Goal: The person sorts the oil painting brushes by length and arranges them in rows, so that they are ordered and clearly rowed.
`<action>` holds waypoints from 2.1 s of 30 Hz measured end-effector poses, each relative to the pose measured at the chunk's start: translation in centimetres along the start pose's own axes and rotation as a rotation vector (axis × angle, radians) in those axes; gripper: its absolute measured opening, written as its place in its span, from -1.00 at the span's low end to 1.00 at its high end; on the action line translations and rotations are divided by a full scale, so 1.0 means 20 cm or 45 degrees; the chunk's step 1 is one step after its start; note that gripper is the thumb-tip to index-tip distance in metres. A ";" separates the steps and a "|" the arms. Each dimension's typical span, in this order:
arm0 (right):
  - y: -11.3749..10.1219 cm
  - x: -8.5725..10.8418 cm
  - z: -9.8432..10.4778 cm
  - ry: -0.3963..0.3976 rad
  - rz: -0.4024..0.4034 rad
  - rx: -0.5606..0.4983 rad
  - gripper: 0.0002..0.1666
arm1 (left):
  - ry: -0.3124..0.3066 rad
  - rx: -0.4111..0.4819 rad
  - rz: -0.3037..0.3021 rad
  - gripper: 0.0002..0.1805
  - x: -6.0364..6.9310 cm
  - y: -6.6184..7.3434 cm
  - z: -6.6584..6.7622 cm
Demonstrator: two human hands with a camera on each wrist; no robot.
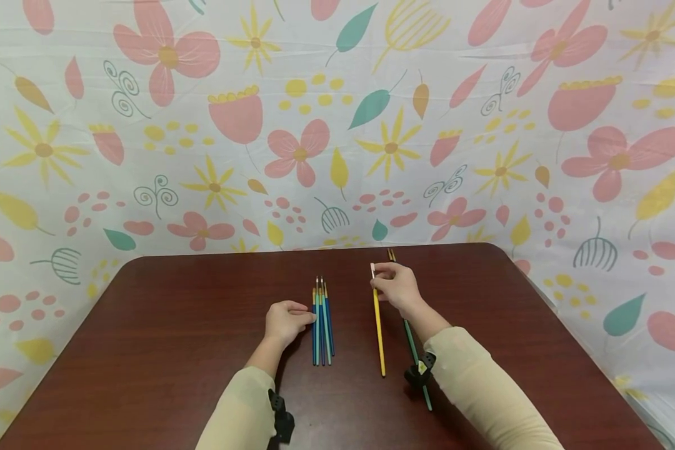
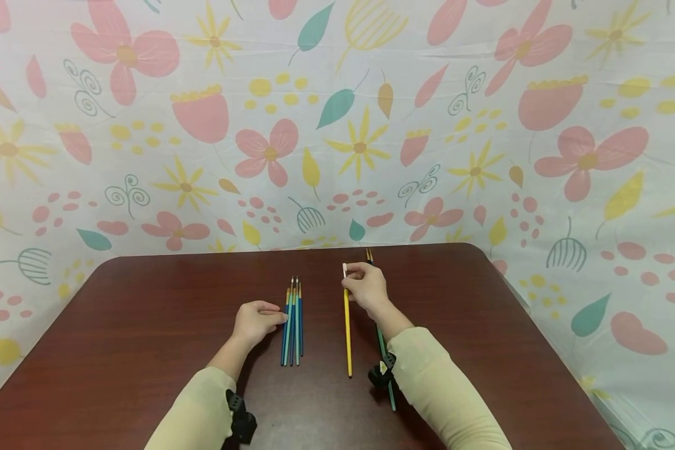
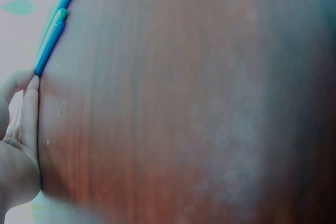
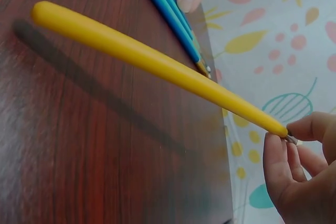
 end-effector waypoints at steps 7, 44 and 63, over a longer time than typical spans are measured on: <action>0.01 0.03 0.06 -0.014 0.004 -0.023 -0.55 | -0.002 0.002 -0.003 -0.74 0.00 -0.01 0.00; 0.17 0.13 0.32 -0.080 -0.103 0.074 -0.52 | -0.007 0.012 -0.003 -0.75 0.00 -0.01 -0.01; 0.29 0.15 0.30 -0.090 -0.138 0.116 -0.58 | -0.017 0.010 -0.002 -0.75 0.01 0.00 0.00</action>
Point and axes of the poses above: each hand's wrist, its own x-axis away from the middle knuckle, its own z-axis out of the back of the hand, y = z × x, the point moved 5 cm from there along -x, towards the middle knuckle, and after that the axes turned 1 degree about -x, right-handed, at the moved point
